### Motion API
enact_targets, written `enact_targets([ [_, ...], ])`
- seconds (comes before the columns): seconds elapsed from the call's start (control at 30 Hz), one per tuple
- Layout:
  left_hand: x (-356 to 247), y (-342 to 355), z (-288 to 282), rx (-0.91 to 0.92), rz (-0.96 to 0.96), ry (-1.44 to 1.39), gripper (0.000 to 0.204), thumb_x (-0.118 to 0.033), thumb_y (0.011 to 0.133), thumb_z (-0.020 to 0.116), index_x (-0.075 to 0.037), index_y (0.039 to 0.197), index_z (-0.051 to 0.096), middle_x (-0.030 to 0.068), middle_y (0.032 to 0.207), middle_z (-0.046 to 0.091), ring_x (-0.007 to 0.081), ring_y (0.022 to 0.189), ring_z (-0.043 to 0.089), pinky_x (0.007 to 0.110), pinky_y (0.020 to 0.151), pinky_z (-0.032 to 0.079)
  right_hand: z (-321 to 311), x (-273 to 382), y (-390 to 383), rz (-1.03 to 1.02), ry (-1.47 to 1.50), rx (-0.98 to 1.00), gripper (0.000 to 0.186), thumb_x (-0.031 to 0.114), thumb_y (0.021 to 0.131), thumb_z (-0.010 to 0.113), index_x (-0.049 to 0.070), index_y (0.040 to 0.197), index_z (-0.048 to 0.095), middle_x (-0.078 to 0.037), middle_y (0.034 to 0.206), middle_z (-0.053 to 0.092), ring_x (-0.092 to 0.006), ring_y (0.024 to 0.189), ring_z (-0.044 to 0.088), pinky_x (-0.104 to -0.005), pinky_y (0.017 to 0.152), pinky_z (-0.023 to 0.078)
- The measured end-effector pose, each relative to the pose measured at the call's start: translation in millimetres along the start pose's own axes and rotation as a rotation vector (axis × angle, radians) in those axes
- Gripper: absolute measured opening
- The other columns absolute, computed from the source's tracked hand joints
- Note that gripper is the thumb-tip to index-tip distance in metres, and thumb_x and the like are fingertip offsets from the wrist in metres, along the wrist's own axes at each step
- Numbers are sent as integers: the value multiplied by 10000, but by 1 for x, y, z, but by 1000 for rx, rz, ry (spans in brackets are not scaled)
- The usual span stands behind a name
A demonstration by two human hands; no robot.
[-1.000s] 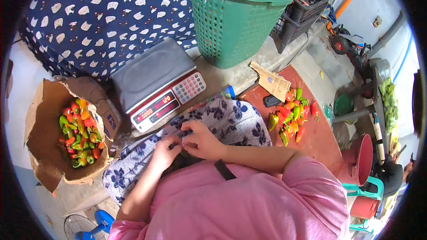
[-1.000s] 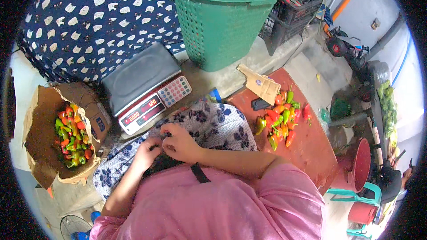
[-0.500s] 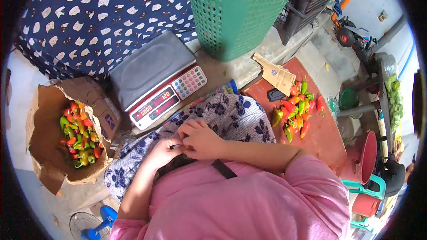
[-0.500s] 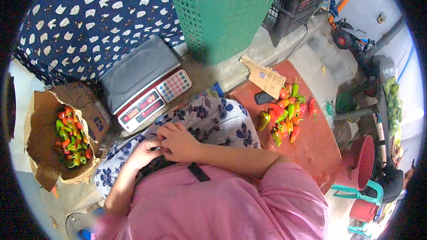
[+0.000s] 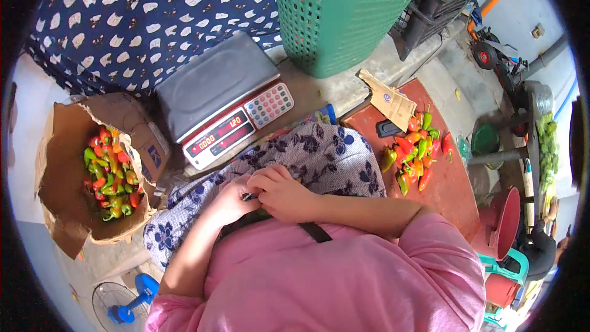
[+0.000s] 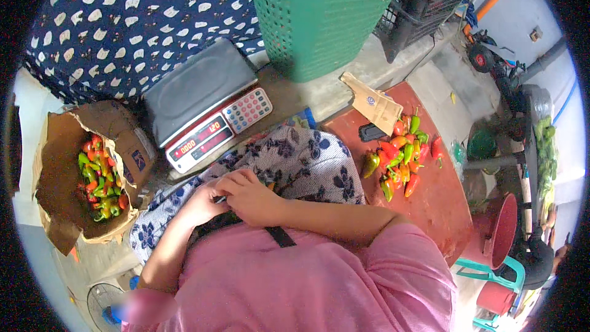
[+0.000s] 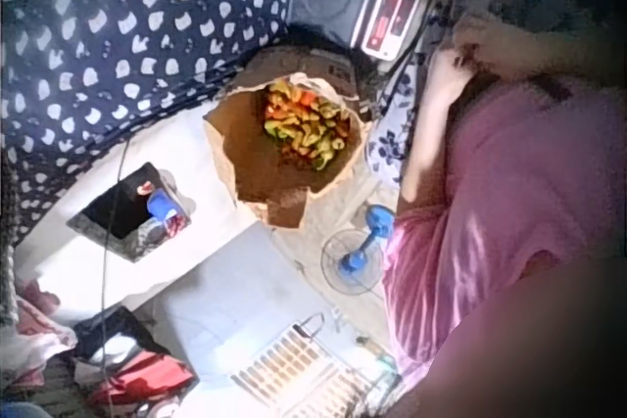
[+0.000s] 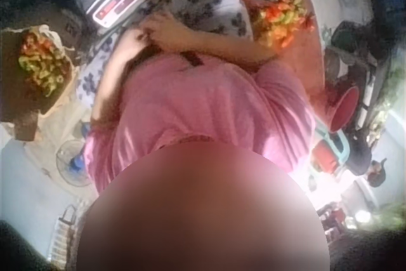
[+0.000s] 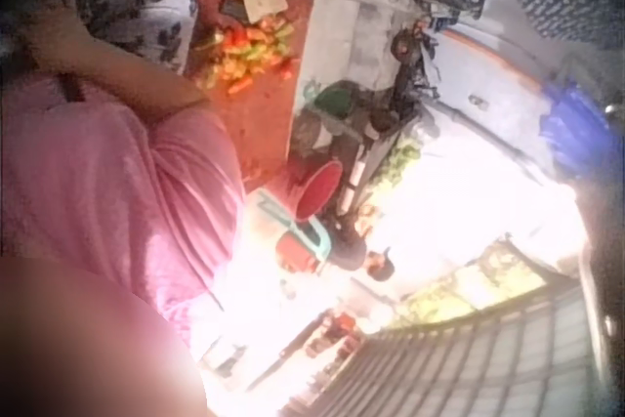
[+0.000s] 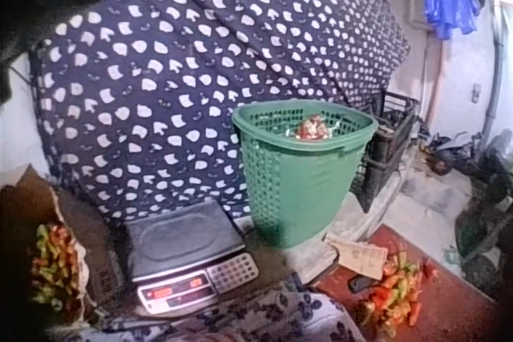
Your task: The person weighs peppers on a digital scale and places them into small plastic bags.
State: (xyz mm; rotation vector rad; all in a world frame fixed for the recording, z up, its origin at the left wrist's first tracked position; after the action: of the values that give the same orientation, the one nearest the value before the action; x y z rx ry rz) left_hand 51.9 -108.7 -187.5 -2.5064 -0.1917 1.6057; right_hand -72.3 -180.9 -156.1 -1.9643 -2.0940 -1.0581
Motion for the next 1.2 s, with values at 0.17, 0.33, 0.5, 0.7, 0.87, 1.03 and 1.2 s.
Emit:
enact_targets([
  [0.17, 19, -1, 2, -181, 178, 51, 196, -104, 680, 654, -6, 848, 628, 151, 961, 593, 314, 965, 566, 386, 864, 437, 8, -16, -3, 74, 157, -18, 84, 63, 668, 641, 61, 723, 578, -97, 1087, 493, -290, 1097, 459, -448, 936, 343],
  [0.33, 11, 1, -1, -402, 139, 166, 166, -237, 695, 660, -93, 777, 668, 92, 920, 561, 280, 968, 536, 399, 811, 401, -7, -24, -1, 208, 44, -94, 140, 135, 636, 718, 92, 727, 620, -87, 1072, 521, -321, 1057, 473, -478, 843, 372],
  [0.5, 18, 2, 6, -399, -26, 22, 221, -292, 720, 654, -93, 809, 687, 74, 996, 577, 257, 1024, 549, 415, 908, 385, -27, -12, 26, 232, -228, 103, 132, 157, 641, 729, 99, 712, 634, -30, 1106, 511, -281, 1106, 461, -485, 896, 340],
  [0.7, 15, 4, 1, -392, 45, -68, 202, -225, 738, 653, -64, 853, 690, 103, 987, 576, 257, 975, 577, 352, 865, 439, -33, -4, 27, 165, -317, 33, 136, 175, 637, 730, 106, 716, 642, -21, 1092, 521, -249, 1132, 465, -486, 946, 311],
  [0.87, 24, 6, 7, -340, 6, -186, 215, -187, 746, 642, -21, 877, 681, 129, 929, 602, 265, 922, 592, 335, 839, 454, -33, -4, 27, 113, -302, 88, 128, 157, 644, 720, 106, 729, 639, -21, 1078, 532, -253, 1121, 476, -480, 949, 313],
  [1.03, 23, 6, 4, -270, -36, -350, 243, -193, 767, 632, 14, 888, 671, 153, 908, 630, 255, 916, 592, 335, 810, 454, -32, -13, 25, 106, -253, 117, 121, 142, 649, 714, 97, 722, 629, -23, 1081, 532, -253, 1124, 473, -480, 942, 321],
  [1.2, 21, 5, 5, -300, -92, -464, 269, -222, 775, 651, 14, 902, 665, 158, 911, 622, 239, 910, 585, 315, 804, 445, -20, -22, 17, 208, -212, 53, 150, 104, 658, 702, 82, 780, 617, -41, 1028, 558, -277, 1049, 520, -466, 901, 378],
])
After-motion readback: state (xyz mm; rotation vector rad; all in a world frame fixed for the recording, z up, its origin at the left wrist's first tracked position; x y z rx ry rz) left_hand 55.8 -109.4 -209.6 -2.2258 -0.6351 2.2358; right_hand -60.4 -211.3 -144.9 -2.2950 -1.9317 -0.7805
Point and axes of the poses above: each hand's wrist, its own y-axis towards the middle knuckle, its own z-axis out of the palm, x = y × z, the point moved 4 cm from there along y, towards the middle knuckle
